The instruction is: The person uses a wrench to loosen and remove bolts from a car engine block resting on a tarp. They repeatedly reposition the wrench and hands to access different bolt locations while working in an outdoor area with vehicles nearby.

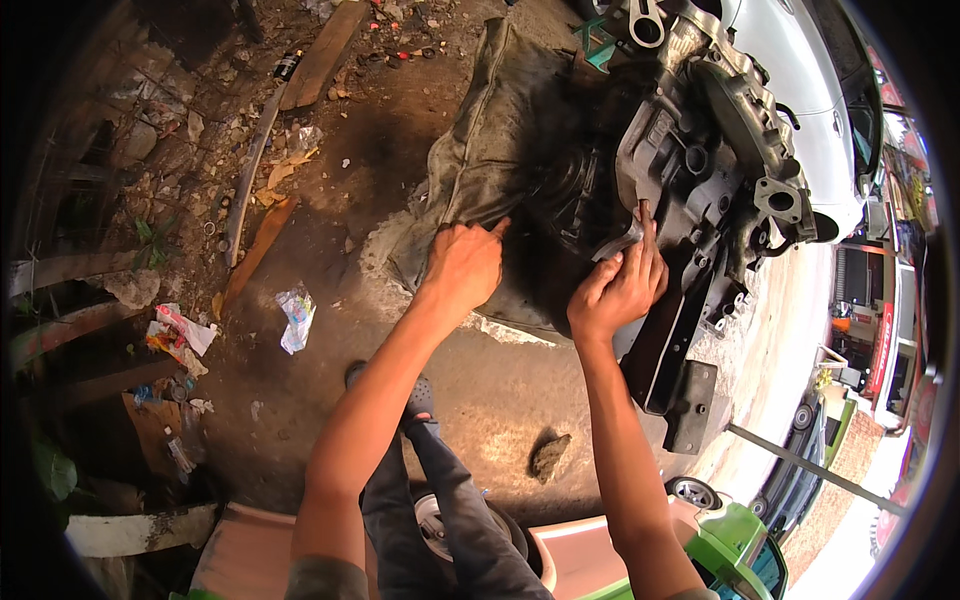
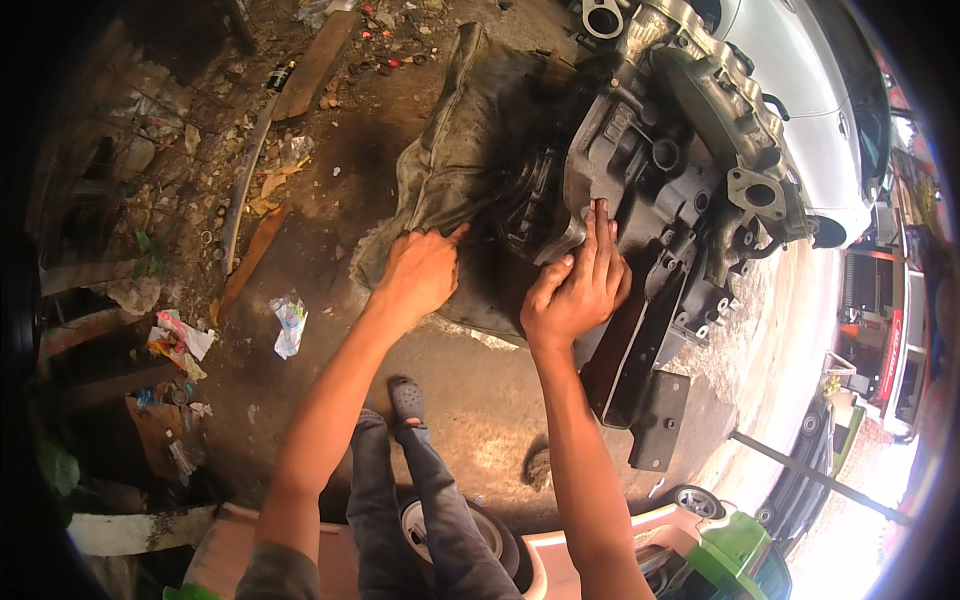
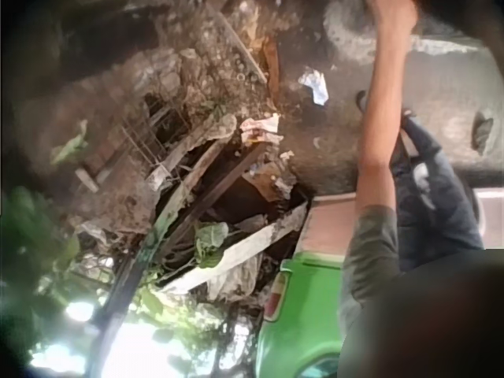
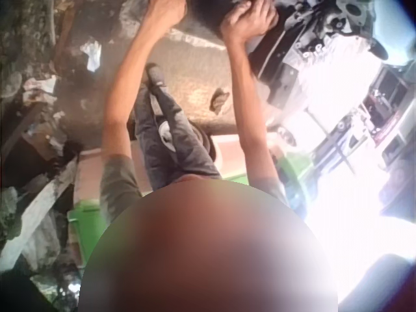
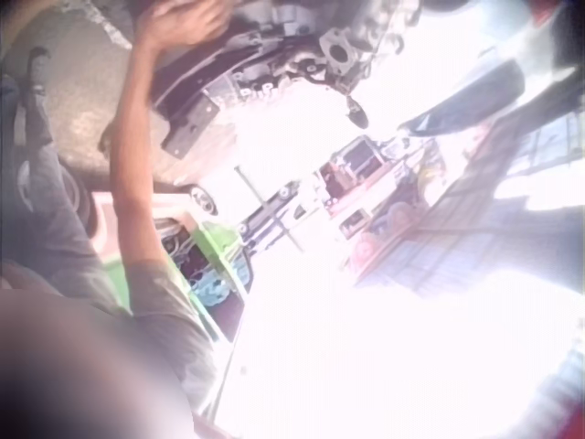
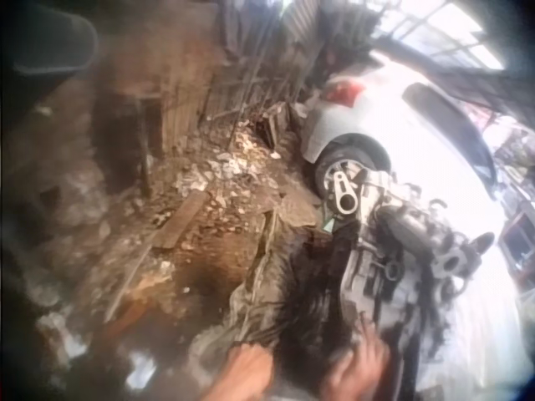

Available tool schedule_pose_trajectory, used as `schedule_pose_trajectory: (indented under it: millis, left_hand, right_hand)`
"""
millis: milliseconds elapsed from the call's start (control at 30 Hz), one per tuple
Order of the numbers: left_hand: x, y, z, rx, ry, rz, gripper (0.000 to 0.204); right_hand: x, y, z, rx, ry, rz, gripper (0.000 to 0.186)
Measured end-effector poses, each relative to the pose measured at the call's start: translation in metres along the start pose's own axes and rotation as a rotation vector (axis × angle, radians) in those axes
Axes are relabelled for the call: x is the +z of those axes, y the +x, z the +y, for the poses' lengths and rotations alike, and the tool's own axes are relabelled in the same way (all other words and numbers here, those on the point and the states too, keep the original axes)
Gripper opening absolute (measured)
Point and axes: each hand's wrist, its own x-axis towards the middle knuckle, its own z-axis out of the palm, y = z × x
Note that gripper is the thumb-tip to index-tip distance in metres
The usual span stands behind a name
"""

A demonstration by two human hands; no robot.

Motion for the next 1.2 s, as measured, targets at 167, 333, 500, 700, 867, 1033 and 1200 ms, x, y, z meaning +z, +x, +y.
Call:
schedule_pose_trajectory:
  millis: [167, 333, 500, 700, 867, 1033, 1200]
  left_hand:
    - [0.016, 0.019, -0.031, -0.012, -0.169, 0.27, 0.032]
    - [0.045, 0.028, -0.037, -0.054, -0.374, 0.428, 0.04]
    - [0.06, 0.038, -0.035, -0.127, -0.385, 0.447, 0.034]
    - [0.072, 0.052, -0.042, -0.144, -0.483, 0.471, 0.025]
    - [0.072, 0.058, -0.048, -0.125, -0.506, 0.39, 0.024]
    - [0.072, 0.059, -0.043, -0.159, -0.524, 0.405, 0.022]
    - [0.064, 0.059, -0.044, -0.161, -0.574, 0.349, 0.023]
  right_hand:
    - [-0.001, -0.001, -0.002, 0.015, -0.009, 0.007, 0.052]
    - [-0.001, -0.001, -0.003, 0.017, 0.004, 0.014, 0.051]
    - [-0.001, -0.002, -0.003, 0.017, 0.002, 0.017, 0.051]
    - [0.001, -0.002, -0.001, 0.003, 0.005, 0.039, 0.05]
    - [0.0, -0.002, -0.001, 0.006, 0.005, 0.034, 0.051]
    - [0.0, -0.002, -0.003, 0.02, 0.022, 0.028, 0.052]
    - [0.0, -0.002, -0.002, 0.016, 0.015, 0.027, 0.052]
